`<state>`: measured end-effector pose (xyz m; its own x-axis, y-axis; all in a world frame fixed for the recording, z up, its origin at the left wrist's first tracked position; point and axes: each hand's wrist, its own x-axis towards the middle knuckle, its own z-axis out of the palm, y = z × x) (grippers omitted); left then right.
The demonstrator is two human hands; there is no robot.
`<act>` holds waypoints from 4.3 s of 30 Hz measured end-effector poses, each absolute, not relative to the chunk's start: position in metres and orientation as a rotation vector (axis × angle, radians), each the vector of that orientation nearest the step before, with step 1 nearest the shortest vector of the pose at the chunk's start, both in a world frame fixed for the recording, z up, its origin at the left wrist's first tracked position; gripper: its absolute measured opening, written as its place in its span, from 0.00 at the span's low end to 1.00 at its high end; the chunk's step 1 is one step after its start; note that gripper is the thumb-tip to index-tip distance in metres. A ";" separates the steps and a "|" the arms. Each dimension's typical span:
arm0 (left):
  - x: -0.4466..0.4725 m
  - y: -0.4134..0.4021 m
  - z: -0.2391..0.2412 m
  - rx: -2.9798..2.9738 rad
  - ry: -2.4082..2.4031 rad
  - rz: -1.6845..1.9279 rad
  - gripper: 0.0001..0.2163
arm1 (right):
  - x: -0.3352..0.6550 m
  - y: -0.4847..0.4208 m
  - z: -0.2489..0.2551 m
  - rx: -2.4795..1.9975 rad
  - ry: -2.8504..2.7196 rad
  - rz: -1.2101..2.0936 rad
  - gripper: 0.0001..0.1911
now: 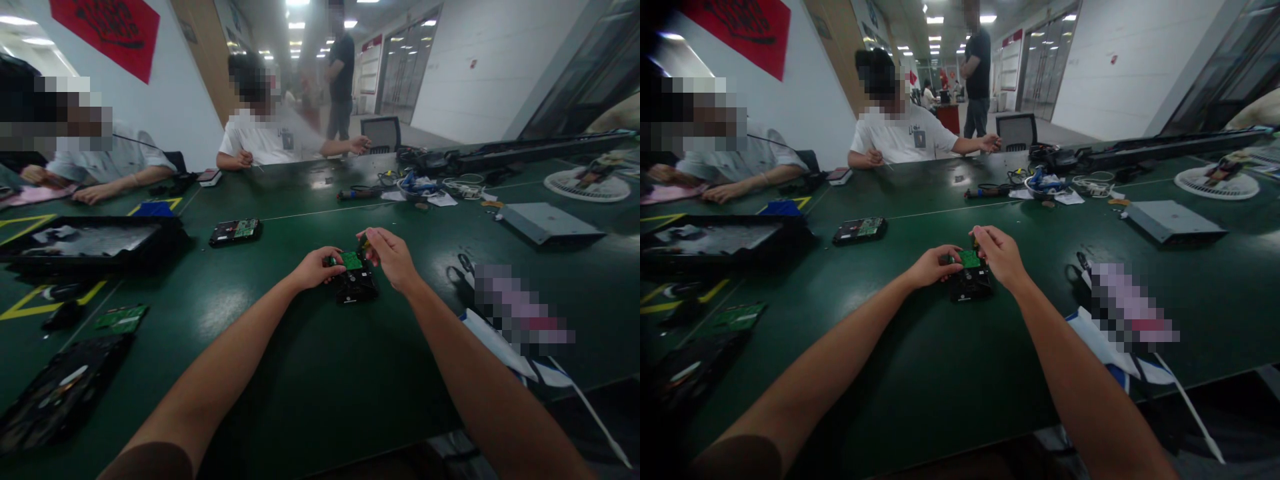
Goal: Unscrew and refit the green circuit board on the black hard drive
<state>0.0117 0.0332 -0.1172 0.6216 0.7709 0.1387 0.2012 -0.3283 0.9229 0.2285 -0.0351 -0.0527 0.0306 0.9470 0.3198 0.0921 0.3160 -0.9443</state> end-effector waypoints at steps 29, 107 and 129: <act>0.011 0.034 -0.114 1.879 0.799 0.697 0.12 | 0.253 0.020 0.029 -1.211 -1.846 0.951 0.07; 0.011 0.034 -0.114 1.862 0.791 0.680 0.12 | 0.263 0.018 0.024 -1.331 -1.820 0.857 0.11; 0.011 0.034 -0.114 1.868 0.776 0.684 0.13 | 0.259 0.017 0.022 -1.240 -1.853 0.903 0.14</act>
<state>0.0109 0.0339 -0.1143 0.6399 0.7586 0.1229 0.2174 -0.3320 0.9179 0.2592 0.0170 0.0218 -0.2782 0.9435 0.1801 0.4392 0.2917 -0.8497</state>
